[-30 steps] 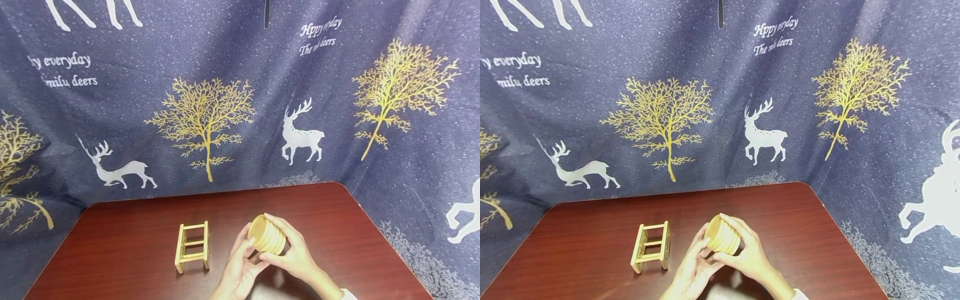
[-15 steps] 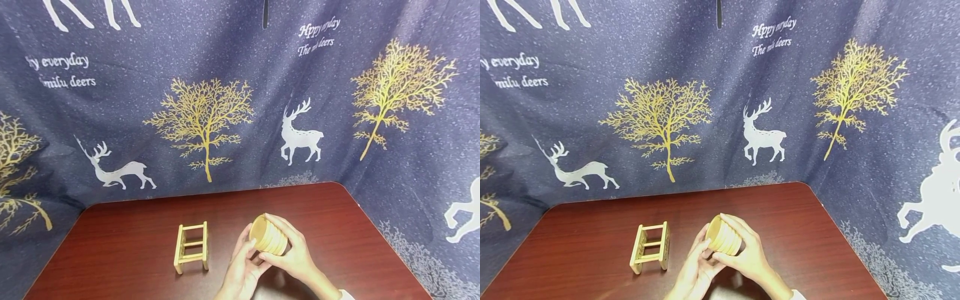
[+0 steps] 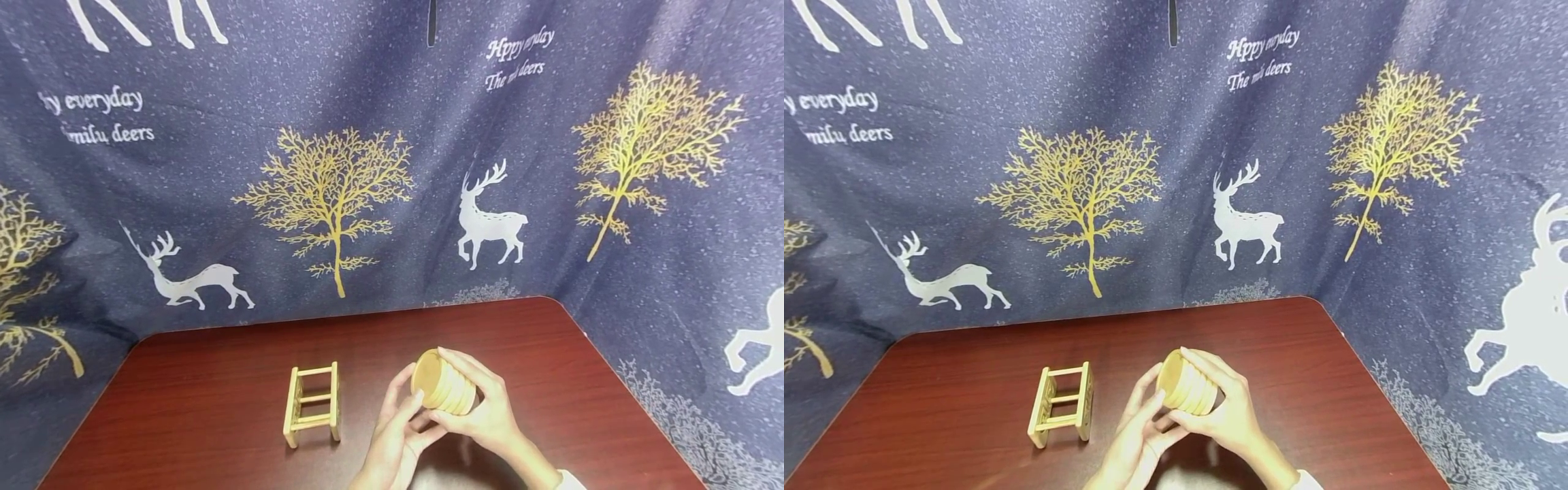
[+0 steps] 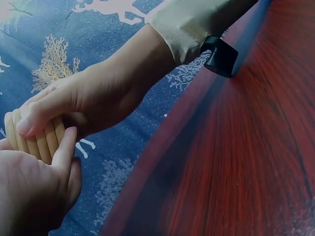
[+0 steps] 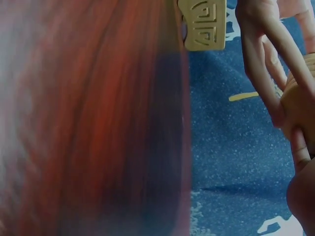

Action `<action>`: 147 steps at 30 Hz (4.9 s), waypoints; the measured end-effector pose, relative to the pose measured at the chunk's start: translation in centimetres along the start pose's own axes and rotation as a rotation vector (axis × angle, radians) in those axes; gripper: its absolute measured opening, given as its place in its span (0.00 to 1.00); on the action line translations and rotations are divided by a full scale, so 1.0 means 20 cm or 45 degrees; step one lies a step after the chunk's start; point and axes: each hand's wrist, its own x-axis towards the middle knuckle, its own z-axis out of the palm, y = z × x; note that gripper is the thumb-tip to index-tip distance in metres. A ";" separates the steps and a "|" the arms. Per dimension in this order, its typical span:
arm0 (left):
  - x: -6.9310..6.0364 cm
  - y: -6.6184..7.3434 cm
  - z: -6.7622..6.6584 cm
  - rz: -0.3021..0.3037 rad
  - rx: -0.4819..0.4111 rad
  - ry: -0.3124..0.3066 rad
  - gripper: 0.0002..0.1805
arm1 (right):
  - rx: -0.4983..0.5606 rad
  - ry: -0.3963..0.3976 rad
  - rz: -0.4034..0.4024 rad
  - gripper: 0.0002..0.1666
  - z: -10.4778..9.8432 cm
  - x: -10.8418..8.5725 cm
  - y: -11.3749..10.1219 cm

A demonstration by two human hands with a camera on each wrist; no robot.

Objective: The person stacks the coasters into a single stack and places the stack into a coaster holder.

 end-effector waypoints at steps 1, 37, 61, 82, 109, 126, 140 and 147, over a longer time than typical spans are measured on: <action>0.00 0.00 0.00 0.001 0.009 -0.003 0.22 | 0.005 0.001 -0.004 0.56 0.00 0.00 0.00; 0.04 0.14 -0.10 0.509 1.166 0.126 0.24 | 0.065 -0.185 0.188 0.54 -0.05 0.03 -0.02; 0.01 0.31 -0.12 0.297 1.260 0.089 0.27 | -0.006 -0.317 0.269 0.53 -0.01 0.17 -0.05; -0.01 0.56 -0.18 0.166 1.034 0.066 0.34 | 0.018 -0.466 0.110 0.50 0.15 0.37 -0.07; -0.07 0.78 -0.34 0.174 1.179 0.028 0.33 | -0.007 -0.625 0.048 0.50 0.35 0.53 -0.12; -0.10 0.88 -0.53 0.261 1.194 -0.127 0.30 | 0.069 -0.707 0.080 0.49 0.54 0.56 -0.12; -0.13 0.96 -0.63 0.321 1.252 -0.235 0.34 | -0.043 -0.793 0.088 0.51 0.62 0.58 -0.16; -0.14 0.97 -0.68 0.298 1.265 -0.198 0.33 | -0.117 -0.837 0.108 0.51 0.66 0.57 -0.18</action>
